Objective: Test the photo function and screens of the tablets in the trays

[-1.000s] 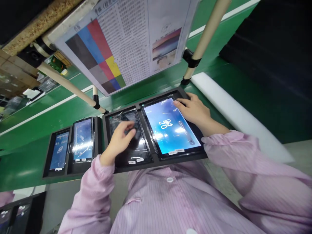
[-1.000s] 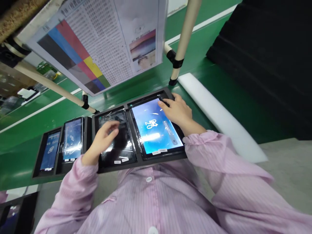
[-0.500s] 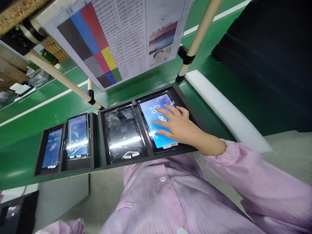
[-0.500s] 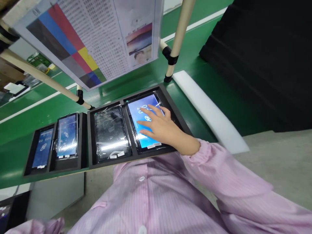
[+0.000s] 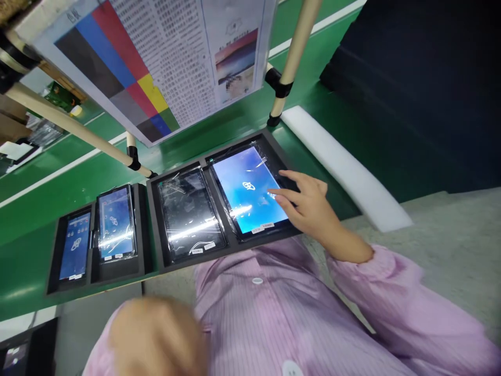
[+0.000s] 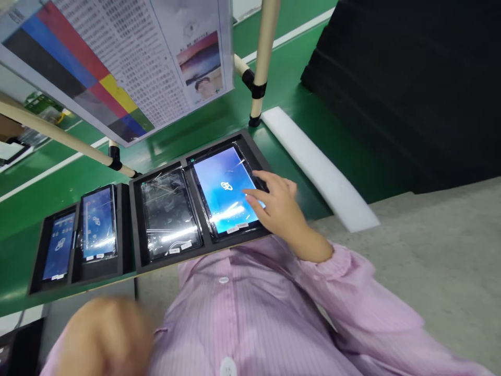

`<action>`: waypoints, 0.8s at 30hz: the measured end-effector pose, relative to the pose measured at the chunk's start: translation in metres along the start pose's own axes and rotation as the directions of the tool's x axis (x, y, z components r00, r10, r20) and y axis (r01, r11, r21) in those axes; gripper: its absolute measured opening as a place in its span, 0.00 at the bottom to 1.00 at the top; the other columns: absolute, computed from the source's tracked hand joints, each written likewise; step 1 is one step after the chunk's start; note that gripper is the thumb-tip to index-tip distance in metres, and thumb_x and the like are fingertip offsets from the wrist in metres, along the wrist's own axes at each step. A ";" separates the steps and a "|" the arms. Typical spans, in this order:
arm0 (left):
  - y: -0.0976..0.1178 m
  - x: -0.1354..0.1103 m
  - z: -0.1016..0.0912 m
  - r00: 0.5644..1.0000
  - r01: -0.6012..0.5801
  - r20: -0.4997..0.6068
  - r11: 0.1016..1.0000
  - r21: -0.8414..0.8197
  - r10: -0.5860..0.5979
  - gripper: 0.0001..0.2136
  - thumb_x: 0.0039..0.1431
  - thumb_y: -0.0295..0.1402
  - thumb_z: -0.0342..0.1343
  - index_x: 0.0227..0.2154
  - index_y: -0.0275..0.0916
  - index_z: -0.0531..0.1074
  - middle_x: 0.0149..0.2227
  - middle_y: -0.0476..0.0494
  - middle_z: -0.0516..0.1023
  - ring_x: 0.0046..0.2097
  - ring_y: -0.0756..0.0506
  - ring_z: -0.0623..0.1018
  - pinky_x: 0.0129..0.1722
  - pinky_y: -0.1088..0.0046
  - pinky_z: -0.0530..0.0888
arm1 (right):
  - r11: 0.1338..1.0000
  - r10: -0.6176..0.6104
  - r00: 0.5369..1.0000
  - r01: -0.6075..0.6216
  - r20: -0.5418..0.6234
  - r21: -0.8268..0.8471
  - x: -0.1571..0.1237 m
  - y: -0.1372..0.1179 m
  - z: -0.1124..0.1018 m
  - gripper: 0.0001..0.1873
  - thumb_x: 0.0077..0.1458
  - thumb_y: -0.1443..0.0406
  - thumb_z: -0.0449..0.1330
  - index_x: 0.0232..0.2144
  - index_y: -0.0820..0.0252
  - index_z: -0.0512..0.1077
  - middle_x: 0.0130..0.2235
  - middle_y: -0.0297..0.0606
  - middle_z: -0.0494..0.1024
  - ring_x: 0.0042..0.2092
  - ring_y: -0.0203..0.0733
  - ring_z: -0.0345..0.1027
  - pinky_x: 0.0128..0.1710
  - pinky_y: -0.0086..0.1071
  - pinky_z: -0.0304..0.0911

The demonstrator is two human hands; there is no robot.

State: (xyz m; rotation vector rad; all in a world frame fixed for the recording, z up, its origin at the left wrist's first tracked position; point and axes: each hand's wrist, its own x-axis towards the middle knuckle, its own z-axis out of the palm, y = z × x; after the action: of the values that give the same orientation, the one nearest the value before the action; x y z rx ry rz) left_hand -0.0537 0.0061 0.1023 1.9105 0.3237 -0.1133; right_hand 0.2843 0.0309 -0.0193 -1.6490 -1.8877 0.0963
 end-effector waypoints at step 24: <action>-0.103 0.105 -0.033 0.448 0.499 -0.889 0.800 0.332 0.090 0.10 0.65 0.26 0.48 0.38 0.39 0.75 0.39 0.42 0.79 0.46 0.41 0.74 0.51 0.60 0.69 | 0.909 -0.409 0.908 0.414 -0.085 0.053 -0.023 -0.024 0.009 0.15 0.68 0.66 0.53 0.37 0.57 0.80 0.53 0.39 0.74 0.53 0.46 0.67 0.49 0.41 0.58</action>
State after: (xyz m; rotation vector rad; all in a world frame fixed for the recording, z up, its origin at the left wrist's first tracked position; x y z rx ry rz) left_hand 0.0154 0.0884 -0.0033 2.3683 1.4089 0.7599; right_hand 0.2598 0.0079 -0.0254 -1.1590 -2.1077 -0.0710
